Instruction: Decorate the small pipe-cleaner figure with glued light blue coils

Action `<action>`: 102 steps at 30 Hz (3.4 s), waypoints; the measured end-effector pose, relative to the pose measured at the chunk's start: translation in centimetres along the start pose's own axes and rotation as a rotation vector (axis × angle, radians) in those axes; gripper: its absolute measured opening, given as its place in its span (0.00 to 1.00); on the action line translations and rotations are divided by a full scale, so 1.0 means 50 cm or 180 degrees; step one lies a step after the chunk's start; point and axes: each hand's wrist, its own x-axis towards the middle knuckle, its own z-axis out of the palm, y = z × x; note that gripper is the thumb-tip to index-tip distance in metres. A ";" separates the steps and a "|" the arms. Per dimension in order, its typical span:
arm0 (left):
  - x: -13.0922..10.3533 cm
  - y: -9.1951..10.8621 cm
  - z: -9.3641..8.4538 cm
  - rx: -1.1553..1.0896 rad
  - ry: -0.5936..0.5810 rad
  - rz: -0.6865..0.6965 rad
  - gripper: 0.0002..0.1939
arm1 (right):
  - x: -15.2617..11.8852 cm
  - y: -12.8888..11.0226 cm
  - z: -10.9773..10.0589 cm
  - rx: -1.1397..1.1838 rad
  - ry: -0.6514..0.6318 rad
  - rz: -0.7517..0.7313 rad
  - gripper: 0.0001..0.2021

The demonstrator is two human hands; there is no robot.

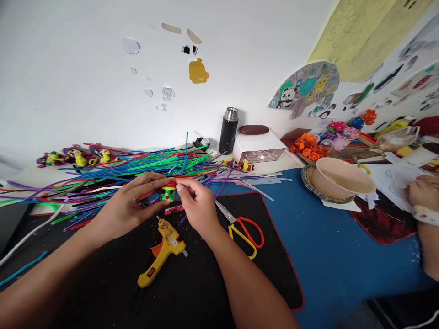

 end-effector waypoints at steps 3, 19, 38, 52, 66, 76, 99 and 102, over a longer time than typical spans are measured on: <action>-0.002 -0.003 0.002 0.0065 0.0094 0.0028 0.23 | 0.004 -0.008 -0.001 0.0441 -0.0084 0.0285 0.17; -0.001 0.009 0.006 0.0035 -0.0005 0.0157 0.20 | 0.003 -0.007 0.008 0.1199 -0.0155 0.0860 0.17; -0.003 -0.001 0.015 0.0030 -0.0075 0.0279 0.23 | 0.004 -0.019 0.006 0.1518 -0.0302 0.1258 0.24; -0.004 -0.005 0.030 -0.0632 0.0417 -0.0336 0.21 | 0.005 -0.026 -0.003 0.2020 -0.0347 0.1374 0.23; -0.004 -0.001 0.035 -0.0562 0.0531 -0.0365 0.16 | 0.006 -0.027 -0.002 0.2113 -0.0381 0.1368 0.24; -0.001 0.004 0.031 -0.0509 0.0560 -0.0370 0.19 | 0.004 -0.027 -0.001 0.2103 -0.0406 0.1354 0.24; -0.008 -0.001 0.040 -0.0253 0.0510 -0.0156 0.14 | 0.002 -0.025 0.002 0.2174 -0.0398 0.1381 0.24; -0.008 -0.001 0.039 -0.0159 0.0525 -0.0083 0.13 | 0.001 -0.026 0.002 0.2199 -0.0408 0.1369 0.25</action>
